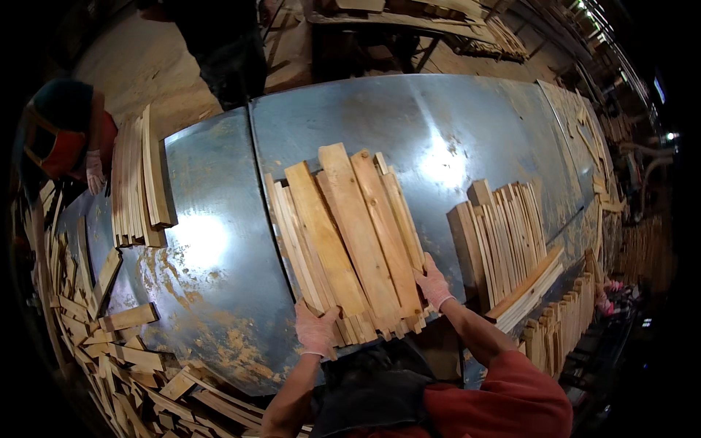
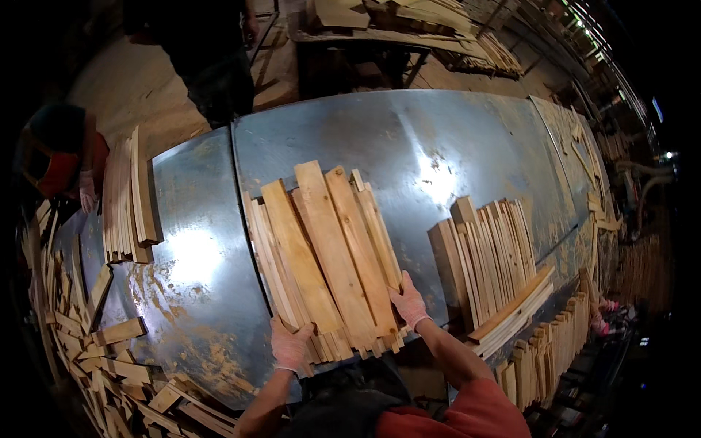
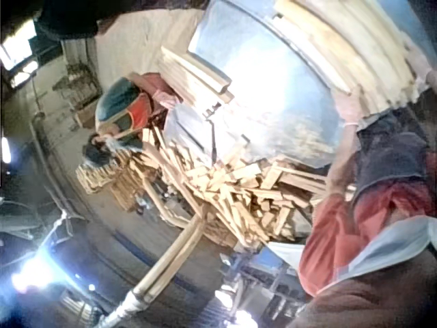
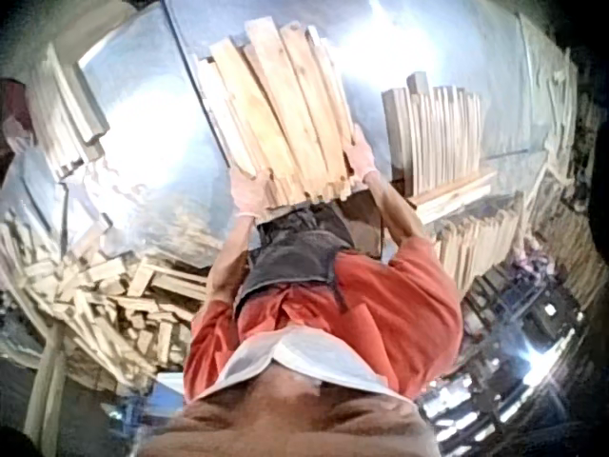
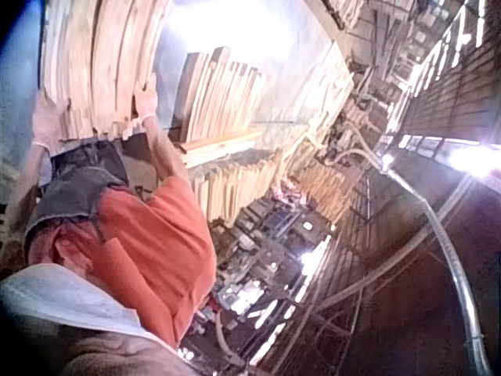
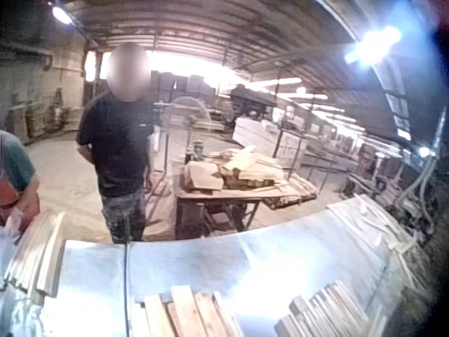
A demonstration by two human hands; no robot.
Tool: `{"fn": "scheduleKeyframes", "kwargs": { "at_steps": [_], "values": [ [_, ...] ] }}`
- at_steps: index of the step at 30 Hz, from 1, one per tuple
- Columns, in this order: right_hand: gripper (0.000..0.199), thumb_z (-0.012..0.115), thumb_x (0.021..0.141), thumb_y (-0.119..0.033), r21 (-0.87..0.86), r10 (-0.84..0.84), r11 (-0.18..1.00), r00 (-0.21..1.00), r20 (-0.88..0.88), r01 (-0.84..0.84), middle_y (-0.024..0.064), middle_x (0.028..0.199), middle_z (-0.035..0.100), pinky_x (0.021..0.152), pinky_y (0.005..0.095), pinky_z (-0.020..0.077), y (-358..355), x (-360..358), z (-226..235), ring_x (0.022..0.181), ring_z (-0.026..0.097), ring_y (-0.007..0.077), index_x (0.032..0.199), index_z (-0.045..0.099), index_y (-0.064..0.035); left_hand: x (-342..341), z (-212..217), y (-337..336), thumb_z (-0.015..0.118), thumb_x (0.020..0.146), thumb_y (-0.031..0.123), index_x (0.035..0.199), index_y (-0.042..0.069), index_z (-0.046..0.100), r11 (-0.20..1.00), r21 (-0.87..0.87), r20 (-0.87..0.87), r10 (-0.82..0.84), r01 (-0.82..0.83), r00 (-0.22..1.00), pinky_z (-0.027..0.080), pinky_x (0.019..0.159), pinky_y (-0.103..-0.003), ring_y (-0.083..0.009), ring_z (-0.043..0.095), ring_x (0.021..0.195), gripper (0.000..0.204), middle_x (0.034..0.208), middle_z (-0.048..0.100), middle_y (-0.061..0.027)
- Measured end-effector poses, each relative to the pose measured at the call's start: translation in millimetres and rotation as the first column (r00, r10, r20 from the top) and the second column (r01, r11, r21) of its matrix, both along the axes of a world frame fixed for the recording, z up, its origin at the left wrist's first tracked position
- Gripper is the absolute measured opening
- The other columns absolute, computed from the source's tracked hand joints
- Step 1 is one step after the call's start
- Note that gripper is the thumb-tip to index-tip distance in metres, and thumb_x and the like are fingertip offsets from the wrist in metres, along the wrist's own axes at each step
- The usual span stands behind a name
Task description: The person repeatedly picks up stacks of light-colored wooden planks from a metal table, carries them to a nearby conveyor belt, and places them onto the belt. The person then returns to the table to repeat the process with additional stacks of planks.
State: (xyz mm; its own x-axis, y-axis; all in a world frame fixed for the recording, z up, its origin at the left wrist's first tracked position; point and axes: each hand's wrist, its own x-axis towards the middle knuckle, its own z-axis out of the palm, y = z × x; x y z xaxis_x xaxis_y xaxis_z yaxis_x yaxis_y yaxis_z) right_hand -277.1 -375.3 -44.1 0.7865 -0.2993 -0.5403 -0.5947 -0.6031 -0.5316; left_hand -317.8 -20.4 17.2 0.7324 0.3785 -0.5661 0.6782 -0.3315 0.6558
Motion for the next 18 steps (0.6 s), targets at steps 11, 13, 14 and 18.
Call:
{"fn": "scheduleKeyframes", "kwargs": {
  "at_steps": [11,13,14,18],
  "values": [
    [0.066,0.069,0.101,-0.030,-0.248,0.436,0.895,0.849,0.298,-0.372,0.0235,0.162,0.054,0.126,0.0479,0.0394,23.1,-4.0,26.8,0.150,0.049,0.0423,0.159,0.050,-0.0037,49.9,18.2,-85.6,0.086,0.077,0.047,0.168,0.012,0.039,0.733,0.532,-0.233,-0.353,0.423,0.906,0.047,0.116,-0.052,-0.0422,0.050,0.145,0.108,0.159,0.049,-0.0222],
    [0.068,0.071,0.100,-0.030,-0.125,0.300,0.953,0.915,0.269,-0.276,0.0240,0.159,0.056,0.125,0.0469,0.0400,43.7,0.3,53.8,0.149,0.049,0.0430,0.159,0.050,-0.0040,50.2,15.2,-87.1,0.086,0.077,0.047,0.168,0.012,0.037,0.713,0.556,-0.230,-0.362,0.427,0.903,0.049,0.115,-0.052,-0.0423,0.050,0.145,0.109,0.159,0.048,-0.0228],
    [0.069,0.072,0.099,-0.030,-0.064,0.236,0.972,0.939,0.250,-0.227,0.0242,0.157,0.057,0.125,0.0464,0.0403,48.7,1.9,59.9,0.149,0.049,0.0433,0.159,0.050,-0.0042,49.0,11.6,-87.0,0.086,0.077,0.047,0.168,0.012,0.036,0.703,0.570,-0.227,-0.362,0.425,0.904,0.050,0.114,-0.052,-0.0423,0.050,0.145,0.110,0.159,0.048,-0.0231],
    [0.074,0.078,0.093,-0.021,0.312,-0.175,0.944,0.961,0.213,0.103,0.0279,0.142,0.066,0.114,0.0486,0.0499,36.8,15.9,52.6,0.133,0.061,0.0457,0.158,0.048,-0.0020,53.4,17.7,-88.2,0.086,0.077,0.046,0.168,0.011,0.036,0.764,0.495,-0.219,-0.350,0.413,0.911,0.049,0.116,-0.052,-0.0431,0.048,0.147,0.109,0.160,0.046,-0.0240]
  ]
}}
